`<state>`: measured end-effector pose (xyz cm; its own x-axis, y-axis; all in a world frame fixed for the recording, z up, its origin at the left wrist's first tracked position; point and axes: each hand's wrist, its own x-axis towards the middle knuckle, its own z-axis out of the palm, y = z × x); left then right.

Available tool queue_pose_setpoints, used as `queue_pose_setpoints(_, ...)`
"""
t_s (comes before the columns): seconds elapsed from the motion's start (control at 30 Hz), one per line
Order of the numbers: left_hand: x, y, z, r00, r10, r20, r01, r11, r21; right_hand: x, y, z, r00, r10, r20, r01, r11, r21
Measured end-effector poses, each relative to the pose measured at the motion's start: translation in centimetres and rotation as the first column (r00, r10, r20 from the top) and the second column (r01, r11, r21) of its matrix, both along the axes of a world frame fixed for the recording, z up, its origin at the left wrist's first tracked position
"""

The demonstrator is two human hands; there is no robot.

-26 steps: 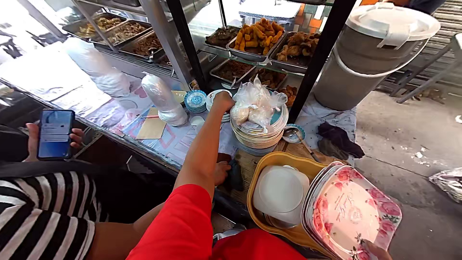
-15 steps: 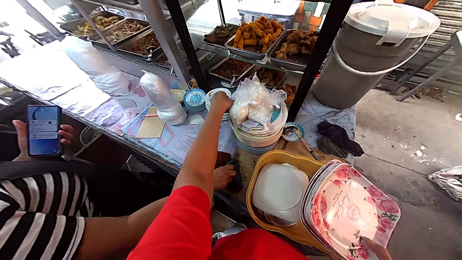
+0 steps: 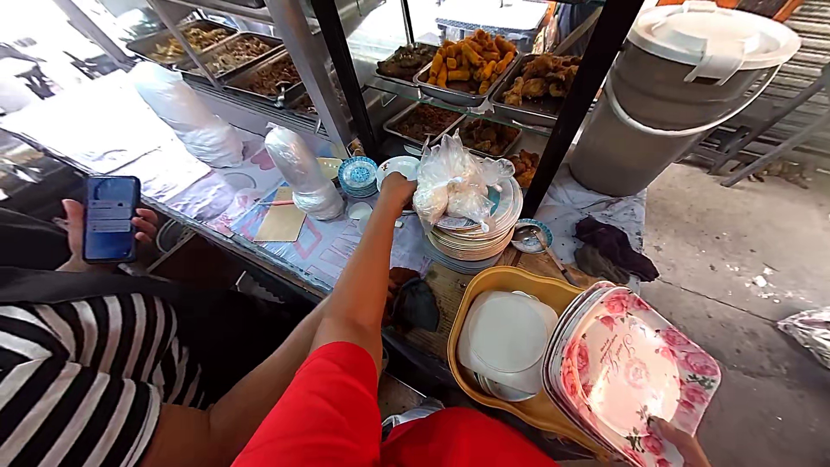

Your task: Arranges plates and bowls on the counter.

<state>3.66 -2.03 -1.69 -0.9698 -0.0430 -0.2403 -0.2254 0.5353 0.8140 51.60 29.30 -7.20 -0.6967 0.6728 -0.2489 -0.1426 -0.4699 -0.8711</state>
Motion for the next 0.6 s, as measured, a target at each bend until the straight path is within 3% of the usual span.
queue_pose_setpoints(0.33, 1.8, -0.5, -0.8, 0.998, 0.049, -0.050, -0.045, 0.996, 0.082, -0.2, -0.3, 0.4, 1.000, -0.001, -0.011, 0.001, 0.999, -0.035)
queue_pose_setpoints(0.43, 2.3, -0.7, 0.0, 0.996, -0.014, -0.088, 0.007, 0.996, -0.085, -0.3, -0.4, 0.4, 1.000, 0.001, -0.020, -0.002, 0.999, -0.046)
queue_pose_setpoints(0.6, 2.1, 0.3, 2.3, 0.989, -0.126, -0.077, 0.084, 0.906, -0.414, -0.3, -0.6, 0.5, 1.000, 0.007, -0.013, -0.007, 1.000, -0.030)
